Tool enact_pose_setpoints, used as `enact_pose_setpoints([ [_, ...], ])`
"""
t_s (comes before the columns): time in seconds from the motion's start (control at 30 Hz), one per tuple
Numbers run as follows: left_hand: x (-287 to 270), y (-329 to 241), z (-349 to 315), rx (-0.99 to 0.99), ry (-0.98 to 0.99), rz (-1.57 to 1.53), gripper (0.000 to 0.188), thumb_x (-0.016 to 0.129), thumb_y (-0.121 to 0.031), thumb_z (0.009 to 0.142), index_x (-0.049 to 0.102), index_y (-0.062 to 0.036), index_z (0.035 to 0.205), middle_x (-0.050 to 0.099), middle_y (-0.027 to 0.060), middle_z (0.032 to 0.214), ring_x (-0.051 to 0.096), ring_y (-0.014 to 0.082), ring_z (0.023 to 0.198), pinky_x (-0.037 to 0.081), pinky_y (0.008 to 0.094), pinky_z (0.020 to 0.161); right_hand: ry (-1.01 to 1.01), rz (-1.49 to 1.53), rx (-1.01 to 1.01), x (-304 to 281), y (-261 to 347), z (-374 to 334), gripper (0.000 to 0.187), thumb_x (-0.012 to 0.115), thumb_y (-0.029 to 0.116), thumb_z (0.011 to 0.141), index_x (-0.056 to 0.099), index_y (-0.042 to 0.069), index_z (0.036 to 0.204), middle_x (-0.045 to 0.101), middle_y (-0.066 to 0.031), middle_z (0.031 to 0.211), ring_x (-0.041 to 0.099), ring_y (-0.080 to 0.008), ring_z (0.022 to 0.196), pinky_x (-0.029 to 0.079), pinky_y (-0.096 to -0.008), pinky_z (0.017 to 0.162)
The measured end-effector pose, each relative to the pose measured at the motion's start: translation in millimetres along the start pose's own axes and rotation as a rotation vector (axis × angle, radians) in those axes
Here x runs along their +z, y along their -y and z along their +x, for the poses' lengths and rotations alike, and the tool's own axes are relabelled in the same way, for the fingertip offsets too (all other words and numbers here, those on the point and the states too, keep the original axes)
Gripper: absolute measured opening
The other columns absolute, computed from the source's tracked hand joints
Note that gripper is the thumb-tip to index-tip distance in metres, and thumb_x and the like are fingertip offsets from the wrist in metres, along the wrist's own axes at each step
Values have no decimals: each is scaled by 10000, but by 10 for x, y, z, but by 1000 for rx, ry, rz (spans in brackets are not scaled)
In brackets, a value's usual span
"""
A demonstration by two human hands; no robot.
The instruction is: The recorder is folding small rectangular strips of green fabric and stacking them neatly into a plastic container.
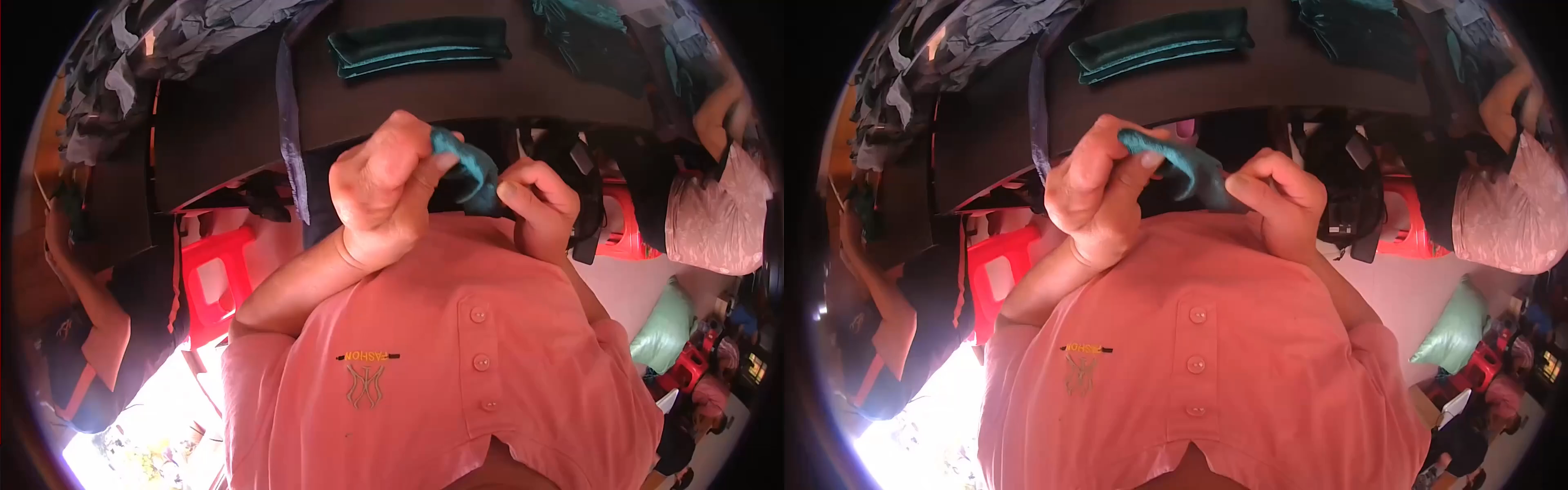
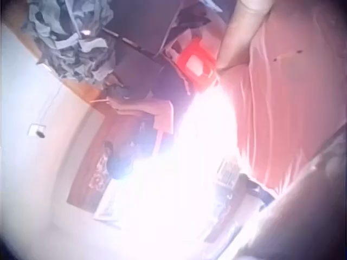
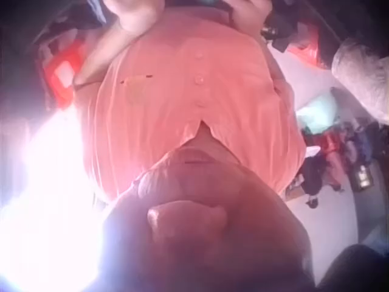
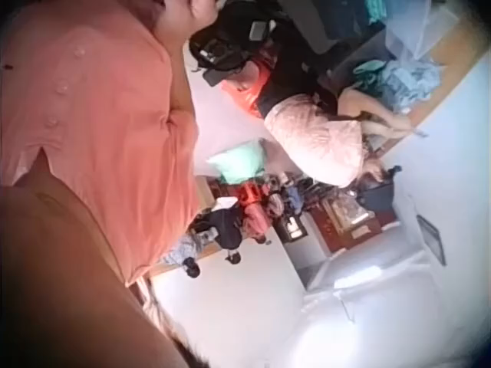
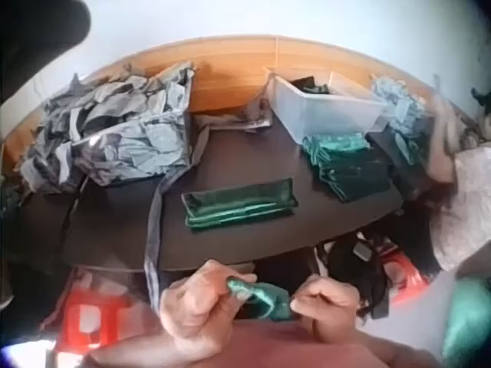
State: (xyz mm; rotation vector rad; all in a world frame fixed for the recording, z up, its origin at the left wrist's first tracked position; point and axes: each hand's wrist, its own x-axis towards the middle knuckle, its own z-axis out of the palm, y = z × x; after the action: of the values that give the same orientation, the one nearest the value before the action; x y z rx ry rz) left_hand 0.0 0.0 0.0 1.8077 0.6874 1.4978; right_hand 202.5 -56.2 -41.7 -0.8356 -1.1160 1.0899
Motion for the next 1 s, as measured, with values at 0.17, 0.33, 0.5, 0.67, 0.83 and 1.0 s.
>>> enact_pose_setpoints([
  [0.17,-104,86,112,-73,-39,-61,175,675,181,859,584,32,855,634,62,804,567,130,638,500,242,586,-27,-399,-200,38,-10,174,76,729,-12,898,657,-37,898,618,-46,803,500,-105,710,385,-251,653],
  [0.33,-76,28,23,-132,-50,-50,158,687,165,862,605,30,850,634,61,809,558,102,634,479,230,572,-39,-560,-345,11,81,197,105,783,-24,851,679,-34,861,608,-34,766,497,-95,650,373,-237,586],
  [0.5,-141,15,67,-183,-30,-85,104,685,129,885,665,29,906,649,57,850,558,81,644,464,209,584,-1,-532,-304,-48,179,288,110,784,-21,845,675,-23,857,597,-38,743,509,-105,642,388,-239,590],
  [0.67,-488,105,144,-240,-154,-193,130,678,106,853,706,21,947,669,64,974,575,110,809,462,231,719,49,-732,39,-526,640,689,100,729,48,910,667,-10,858,591,45,716,495,-31,680,395,-226,608],
  [0.83,-551,-19,177,-193,-138,-222,140,654,105,809,688,26,920,689,90,1032,571,127,878,461,249,787,12,-995,-242,-293,408,1658,179,736,176,916,666,13,892,574,-29,665,526,-79,655,415,-277,616],
  [1.0,-544,-112,150,-302,-132,-369,185,632,123,796,686,39,952,698,84,1001,573,115,877,458,242,797,98,-1422,-287,299,298,2380,242,780,229,857,714,32,982,704,-169,1096,688,-326,1012,524,-451,855],
])
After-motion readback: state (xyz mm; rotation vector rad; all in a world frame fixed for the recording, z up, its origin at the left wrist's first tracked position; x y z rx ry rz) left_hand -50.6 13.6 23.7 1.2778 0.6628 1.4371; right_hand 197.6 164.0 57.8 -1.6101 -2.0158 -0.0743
